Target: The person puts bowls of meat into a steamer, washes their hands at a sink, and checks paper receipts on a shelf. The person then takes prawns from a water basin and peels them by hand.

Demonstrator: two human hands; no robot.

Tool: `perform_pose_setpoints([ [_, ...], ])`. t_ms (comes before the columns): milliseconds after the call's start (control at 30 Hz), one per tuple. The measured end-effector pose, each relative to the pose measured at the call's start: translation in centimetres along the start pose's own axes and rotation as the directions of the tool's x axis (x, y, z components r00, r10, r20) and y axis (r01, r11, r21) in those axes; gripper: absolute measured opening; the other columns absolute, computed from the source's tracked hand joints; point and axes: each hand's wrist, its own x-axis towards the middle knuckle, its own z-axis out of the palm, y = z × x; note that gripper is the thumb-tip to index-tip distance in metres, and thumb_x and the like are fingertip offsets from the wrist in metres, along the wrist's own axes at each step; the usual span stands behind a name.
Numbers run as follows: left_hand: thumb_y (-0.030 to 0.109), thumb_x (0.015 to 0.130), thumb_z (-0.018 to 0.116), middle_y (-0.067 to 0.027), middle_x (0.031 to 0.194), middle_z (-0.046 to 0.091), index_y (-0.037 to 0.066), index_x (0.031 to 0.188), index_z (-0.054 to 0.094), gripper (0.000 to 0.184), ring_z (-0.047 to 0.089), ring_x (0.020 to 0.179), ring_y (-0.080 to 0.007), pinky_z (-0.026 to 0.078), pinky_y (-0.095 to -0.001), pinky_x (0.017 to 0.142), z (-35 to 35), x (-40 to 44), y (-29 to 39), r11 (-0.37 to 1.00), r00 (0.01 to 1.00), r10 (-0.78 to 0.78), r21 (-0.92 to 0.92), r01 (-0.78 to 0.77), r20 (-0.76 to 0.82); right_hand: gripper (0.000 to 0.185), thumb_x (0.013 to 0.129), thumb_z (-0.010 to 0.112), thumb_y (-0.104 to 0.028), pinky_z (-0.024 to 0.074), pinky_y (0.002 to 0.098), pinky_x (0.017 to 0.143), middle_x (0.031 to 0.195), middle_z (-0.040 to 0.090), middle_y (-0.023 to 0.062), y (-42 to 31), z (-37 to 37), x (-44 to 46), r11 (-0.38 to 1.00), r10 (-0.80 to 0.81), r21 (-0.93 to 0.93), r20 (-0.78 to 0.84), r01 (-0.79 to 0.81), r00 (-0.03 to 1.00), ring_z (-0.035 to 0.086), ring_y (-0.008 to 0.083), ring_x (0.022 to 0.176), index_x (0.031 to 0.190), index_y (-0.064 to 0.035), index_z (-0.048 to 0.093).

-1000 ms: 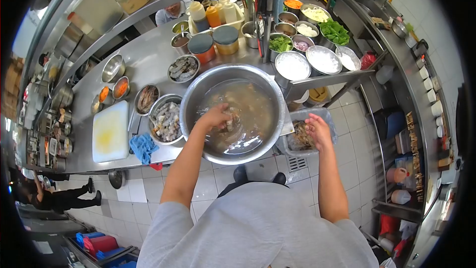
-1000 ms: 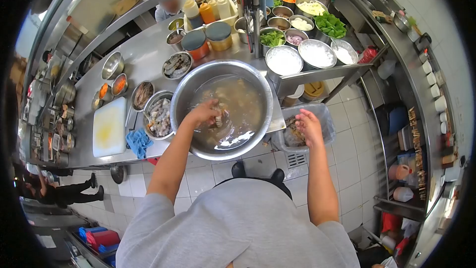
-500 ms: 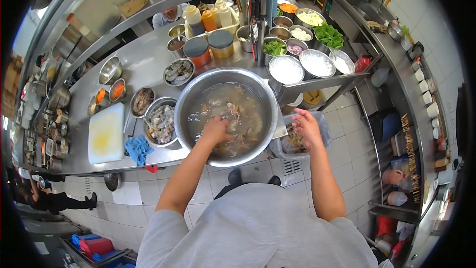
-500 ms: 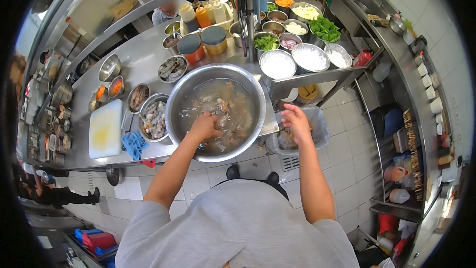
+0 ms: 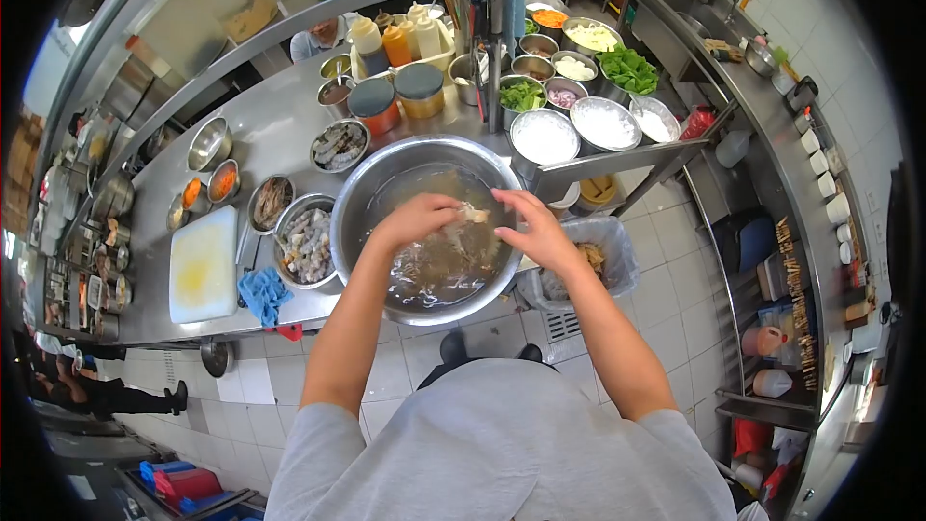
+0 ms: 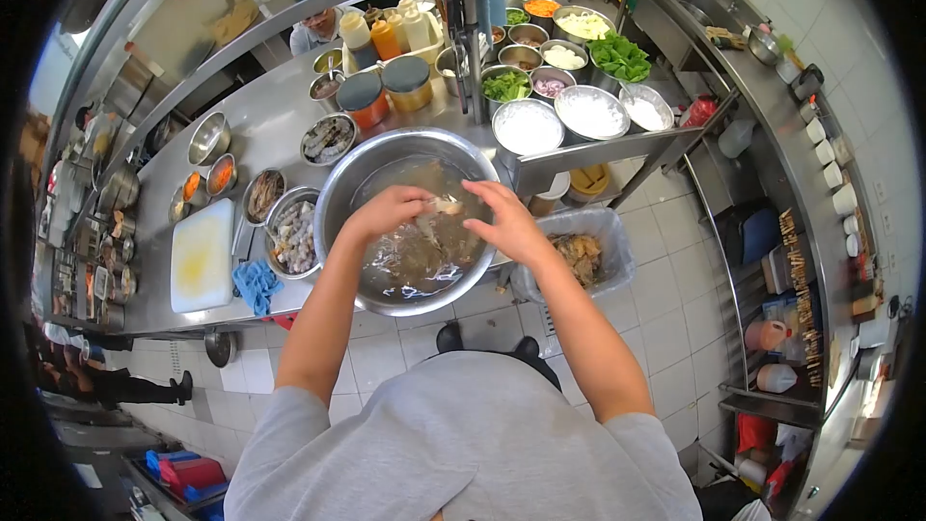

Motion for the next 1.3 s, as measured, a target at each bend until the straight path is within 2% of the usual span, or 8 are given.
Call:
perform_pose_setpoints([
  [267,0.016,0.092,0.066,-0.0012,0.090,0.067,0.004,0.106,0.054,0.022,0.060,0.079,-0.0079,0.049,-0.0284,0.070,8.4,5.7,5.8,0.916,0.985,0.163,-0.379,-0.128,0.061,0.033,0.093,0.066,-0.022,0.0489,0.0245,0.067,0.088,0.064,0.0006,5.6,-3.5,-0.4,0.816,0.374,0.435,0.102,-0.380,0.922,0.058,0.0080,0.076,0.117,-0.0007,0.060],
  [333,0.010,0.088,0.066,-0.0063,0.098,0.067,0.004,0.115,0.057,0.029,0.063,0.082,-0.0130,0.050,-0.0305,0.073,10.6,8.1,4.6,0.938,0.978,0.197,-0.304,-0.166,0.073,0.024,0.095,0.063,-0.025,0.0452,0.0240,0.060,0.080,0.060,-0.0011,6.7,-5.2,-1.5,0.840,0.364,0.416,0.043,-0.348,0.930,0.053,0.0079,0.066,0.102,-0.0019,0.061],
  [400,0.004,0.083,0.065,-0.0115,0.109,0.063,0.012,0.126,0.058,0.044,0.064,0.087,-0.0212,0.052,-0.0323,0.075,13.0,8.4,5.0,0.792,0.798,0.589,0.279,-0.542,-0.122,0.025,0.097,0.060,-0.028,0.0421,0.0241,0.056,0.077,0.057,-0.0018,7.3,-6.8,-3.0,0.812,0.491,0.372,-0.017,-0.450,0.871,0.049,0.0076,0.063,0.093,-0.0032,0.059],
  [600,-0.002,0.080,0.059,-0.0117,0.112,0.060,0.015,0.125,0.062,0.049,0.065,0.095,-0.0327,0.054,-0.0410,0.079,18.1,9.9,6.4,0.516,0.650,0.760,0.605,-0.607,0.004,0.031,0.101,0.050,-0.032,0.0435,0.0273,0.059,0.076,0.056,0.0008,9.6,-8.3,-5.6,0.804,0.549,0.288,-0.022,-0.520,0.836,0.051,0.0106,0.066,0.091,-0.0035,0.058],
  [1033,0.005,0.091,0.053,-0.0198,0.100,0.068,0.002,0.130,0.054,0.039,0.067,0.084,-0.0332,0.054,-0.0422,0.075,22.5,10.7,5.7,0.682,0.713,0.694,0.409,-0.606,-0.100,0.032,0.092,0.044,-0.024,0.0468,0.0469,0.082,0.098,0.064,0.0274,10.0,-9.8,-7.5,0.901,0.347,-0.147,-0.319,-0.407,0.882,0.061,0.0434,0.094,0.108,0.0020,0.055],
  [1100,0.009,0.095,0.054,-0.0120,0.100,0.069,0.005,0.137,0.049,0.042,0.067,0.078,-0.0209,0.054,-0.0338,0.070,21.6,11.3,5.7,0.890,0.904,0.423,0.156,-0.428,0.061,0.031,0.093,0.042,-0.025,0.0469,0.0472,0.081,0.094,0.063,0.0272,9.8,-10.1,-7.6,0.915,0.325,-0.144,-0.287,-0.376,0.901,0.061,0.0430,0.091,0.100,0.0017,0.056],
  [1233,0.008,0.098,0.050,-0.0040,0.110,0.065,0.012,0.143,0.042,0.046,0.063,0.079,-0.0130,0.052,-0.0276,0.067,19.1,10.0,7.4,0.900,0.846,0.249,-0.435,-0.022,0.472,0.030,0.093,0.043,-0.024,0.0479,0.0447,0.078,0.090,0.064,0.0238,12.8,-11.5,-7.8,0.918,0.365,-0.080,-0.216,-0.389,0.905,0.062,0.0395,0.086,0.101,0.0005,0.057],
  [1300,0.009,0.098,0.051,-0.0048,0.112,0.064,0.011,0.142,0.043,0.044,0.063,0.080,-0.0138,0.052,-0.0276,0.069,19.3,9.2,8.4,0.839,0.846,0.266,-0.543,0.033,0.462,0.026,0.092,0.046,-0.021,0.0479,0.0431,0.078,0.090,0.066,0.0199,14.5,-11.7,-7.9,0.808,0.561,0.298,-0.128,-0.508,0.818,0.062,0.0358,0.084,0.100,0.0004,0.058],
])
